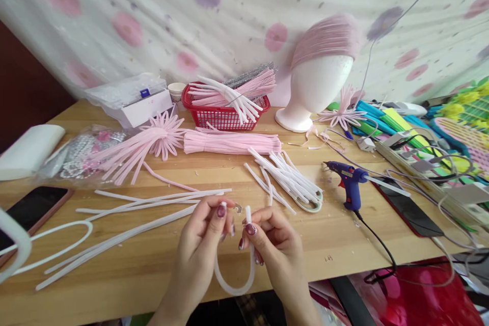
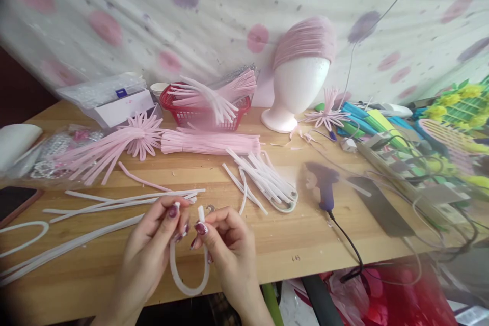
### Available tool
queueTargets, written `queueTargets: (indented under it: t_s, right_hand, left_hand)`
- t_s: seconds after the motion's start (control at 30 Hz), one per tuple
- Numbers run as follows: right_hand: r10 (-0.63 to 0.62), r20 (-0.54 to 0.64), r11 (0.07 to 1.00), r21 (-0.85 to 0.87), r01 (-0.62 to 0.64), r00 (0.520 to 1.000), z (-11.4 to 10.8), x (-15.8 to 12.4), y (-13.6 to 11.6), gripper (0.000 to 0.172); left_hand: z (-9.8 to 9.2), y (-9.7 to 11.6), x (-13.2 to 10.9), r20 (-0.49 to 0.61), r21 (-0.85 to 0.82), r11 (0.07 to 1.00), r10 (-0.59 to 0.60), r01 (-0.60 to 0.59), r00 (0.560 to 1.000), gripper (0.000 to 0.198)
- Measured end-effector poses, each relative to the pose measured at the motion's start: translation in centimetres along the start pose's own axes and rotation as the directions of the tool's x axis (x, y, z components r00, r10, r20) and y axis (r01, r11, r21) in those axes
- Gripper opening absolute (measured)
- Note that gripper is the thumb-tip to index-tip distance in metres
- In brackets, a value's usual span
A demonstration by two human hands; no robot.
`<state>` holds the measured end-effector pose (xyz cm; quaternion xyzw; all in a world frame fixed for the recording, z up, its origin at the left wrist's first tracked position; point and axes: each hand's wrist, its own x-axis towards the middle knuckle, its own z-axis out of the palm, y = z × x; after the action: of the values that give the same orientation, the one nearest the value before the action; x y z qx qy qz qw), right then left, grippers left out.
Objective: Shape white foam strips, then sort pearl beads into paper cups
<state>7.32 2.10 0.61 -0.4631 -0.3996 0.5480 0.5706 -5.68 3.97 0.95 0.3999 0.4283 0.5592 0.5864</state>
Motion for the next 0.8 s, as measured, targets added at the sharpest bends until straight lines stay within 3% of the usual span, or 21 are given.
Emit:
queueTargets:
  t_s: [0.13,0.37,0.53,0.8]
  right_hand:
    - [0.022,0.067,0.998,0.052,-0.025,0.998,0.6,0.3,-0.2,0.029]
    - [0.047,0.103,0.989,0.133,-0.061,0.994,0.8,0.4,-0.3,0.032]
    - [0.11,0.112,0.982,0.139,-0.125,0.988,0.6,0.5,0.3,0.035]
    - [0.097,0.14,0.966,0.227,-0.128,0.985,0.5,0.4,0.7,0.031]
  left_hand:
    - [0.9,-0.5,-0.6,-0.042,0.016,0.999,0.044,-0.044,0.998,0.025]
    - [2.4,-0.2,-1.2,-0.055,-0.125,0.99,-0.072,0.065,0.996,0.031]
    - [2.4,-0.2,-1.2,-0.032,-0.128,0.988,-0.092,0.088,0.995,0.028]
    - [2.2,-0.1,-1.2,-0.019,-0.149,0.983,-0.108,0.104,0.994,0.032]
